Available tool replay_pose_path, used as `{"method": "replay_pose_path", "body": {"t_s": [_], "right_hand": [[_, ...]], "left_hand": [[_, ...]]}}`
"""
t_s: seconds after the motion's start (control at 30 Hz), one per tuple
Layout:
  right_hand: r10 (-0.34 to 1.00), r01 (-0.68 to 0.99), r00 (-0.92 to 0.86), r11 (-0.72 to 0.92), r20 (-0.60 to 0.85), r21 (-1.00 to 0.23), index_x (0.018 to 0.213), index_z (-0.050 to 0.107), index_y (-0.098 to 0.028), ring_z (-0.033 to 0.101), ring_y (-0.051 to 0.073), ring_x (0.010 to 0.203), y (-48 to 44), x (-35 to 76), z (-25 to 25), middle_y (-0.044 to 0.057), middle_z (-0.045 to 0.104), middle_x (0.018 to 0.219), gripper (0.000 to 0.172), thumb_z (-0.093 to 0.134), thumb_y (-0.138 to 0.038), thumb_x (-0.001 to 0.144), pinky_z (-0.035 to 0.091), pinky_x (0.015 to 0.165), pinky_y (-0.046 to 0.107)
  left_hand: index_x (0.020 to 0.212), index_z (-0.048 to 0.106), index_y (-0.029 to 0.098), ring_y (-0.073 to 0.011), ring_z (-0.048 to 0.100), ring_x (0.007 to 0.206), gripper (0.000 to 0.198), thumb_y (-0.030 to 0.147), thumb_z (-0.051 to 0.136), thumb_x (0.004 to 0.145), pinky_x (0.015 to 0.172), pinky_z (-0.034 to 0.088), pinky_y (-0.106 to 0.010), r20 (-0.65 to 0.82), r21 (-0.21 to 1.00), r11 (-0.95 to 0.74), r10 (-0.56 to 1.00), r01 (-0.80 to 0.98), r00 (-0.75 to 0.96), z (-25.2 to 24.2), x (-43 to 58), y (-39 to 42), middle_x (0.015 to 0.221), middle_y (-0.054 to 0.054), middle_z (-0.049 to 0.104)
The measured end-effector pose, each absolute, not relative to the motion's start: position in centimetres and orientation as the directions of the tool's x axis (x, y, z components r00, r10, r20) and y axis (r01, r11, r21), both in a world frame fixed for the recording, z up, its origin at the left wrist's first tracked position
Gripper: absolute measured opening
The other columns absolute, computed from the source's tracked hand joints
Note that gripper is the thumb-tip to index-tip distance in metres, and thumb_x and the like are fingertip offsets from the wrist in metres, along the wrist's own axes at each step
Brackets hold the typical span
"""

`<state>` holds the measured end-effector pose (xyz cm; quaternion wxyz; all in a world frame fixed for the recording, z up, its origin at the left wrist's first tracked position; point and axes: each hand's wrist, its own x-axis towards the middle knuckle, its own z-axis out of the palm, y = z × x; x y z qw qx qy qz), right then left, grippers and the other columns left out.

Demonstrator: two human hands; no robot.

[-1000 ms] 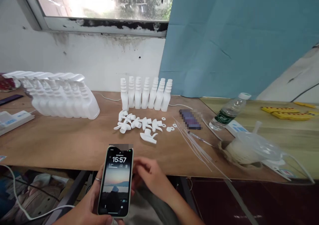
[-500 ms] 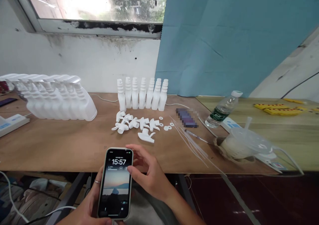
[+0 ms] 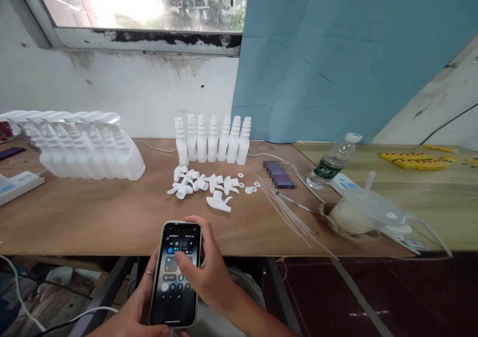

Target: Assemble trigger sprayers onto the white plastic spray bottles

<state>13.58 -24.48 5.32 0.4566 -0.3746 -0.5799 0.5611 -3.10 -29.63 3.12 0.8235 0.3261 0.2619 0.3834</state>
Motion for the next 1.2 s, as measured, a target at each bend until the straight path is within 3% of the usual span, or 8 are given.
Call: {"method": "replay_pose_path", "body": {"t_s": [0.13, 0.37, 0.53, 0.63, 0.87, 1.2], "right_hand": [[0.967, 0.013, -0.21, 0.148, 0.142, -0.989, 0.124, 0.041, -0.026, 0.059, 0.017, 0.088, -24.4, 13.2, 4.9, 0.004, 0.059, 0.105, 0.042, 0.059, -0.028, 0.086, 0.049, 0.077, 0.029], [0.963, 0.017, -0.236, 0.139, 0.131, -0.99, 0.125, 0.041, -0.026, 0.058, 0.016, 0.083, -24.5, 13.4, 5.1, 0.002, 0.059, 0.1, 0.042, 0.059, -0.029, 0.087, 0.049, 0.079, 0.03], [0.927, -0.141, -0.358, 0.063, 0.11, -0.988, 0.13, 0.04, -0.026, 0.057, 0.018, 0.096, -24.2, 14.3, 5.3, 0.005, 0.058, 0.112, 0.045, 0.058, -0.033, 0.089, 0.046, 0.085, 0.031], [0.878, -0.231, -0.467, -0.006, 0.105, -0.973, 0.137, 0.036, -0.028, 0.056, 0.02, 0.103, -23.9, 15.1, 5.6, 0.006, 0.057, 0.117, 0.056, 0.059, -0.033, 0.087, 0.044, 0.087, 0.032], [0.816, -0.192, -0.564, 0.017, 0.125, -0.981, 0.145, 0.025, -0.03, 0.053, 0.02, 0.115, -23.7, 15.8, 5.9, 0.007, 0.044, 0.14, 0.075, 0.063, -0.021, 0.082, 0.039, 0.098, 0.033], [0.825, -0.136, -0.555, 0.033, 0.104, -0.99, 0.146, 0.022, -0.029, 0.055, 0.018, 0.11, -23.9, 15.7, 6.0, 0.008, 0.047, 0.136, 0.078, 0.059, -0.01, 0.08, 0.043, 0.091, 0.03]], "left_hand": [[0.139, -0.034, 0.047, -0.022, 0.067, 0.09, 0.142, 0.031, 0.087, 0.066, 0.084, 0.055, -0.046, -0.186, 0.739, 0.492, 0.806, -0.461, 0.562, 2.9, -3.2, -29.7, 0.146, -0.016, 0.037], [0.141, -0.032, 0.045, -0.0216, 0.069, 0.086, 0.138, 0.032, 0.085, 0.068, 0.084, 0.054, -0.046, -0.18, 0.776, 0.477, 0.794, -0.412, 0.581, 2.8, -3.5, -29.6, 0.138, -0.015, 0.045], [0.141, -0.031, 0.044, -0.0223, 0.069, 0.087, 0.137, 0.033, 0.085, 0.069, 0.085, 0.053, -0.047, -0.157, 0.757, 0.478, 0.795, -0.445, 0.586, 2.8, -3.4, -29.6, 0.132, -0.013, 0.052], [0.141, -0.032, 0.043, -0.024, 0.069, 0.09, 0.138, 0.032, 0.085, 0.069, 0.085, 0.052, -0.047, -0.143, 0.743, 0.483, 0.791, -0.463, 0.595, 2.9, -3.3, -29.6, 0.128, -0.013, 0.055], [0.14, -0.032, 0.047, -0.0222, 0.07, 0.085, 0.137, 0.031, 0.085, 0.07, 0.083, 0.054, -0.045, -0.134, 0.74, 0.475, 0.798, -0.477, 0.587, 2.8, -3.3, -29.6, 0.137, -0.015, 0.049], [0.14, -0.032, 0.047, -0.0234, 0.072, 0.083, 0.134, 0.029, 0.083, 0.073, 0.081, 0.054, -0.043, -0.15, 0.758, 0.473, 0.796, -0.448, 0.587, 3.0, -3.5, -29.6, 0.139, -0.016, 0.047]]}}
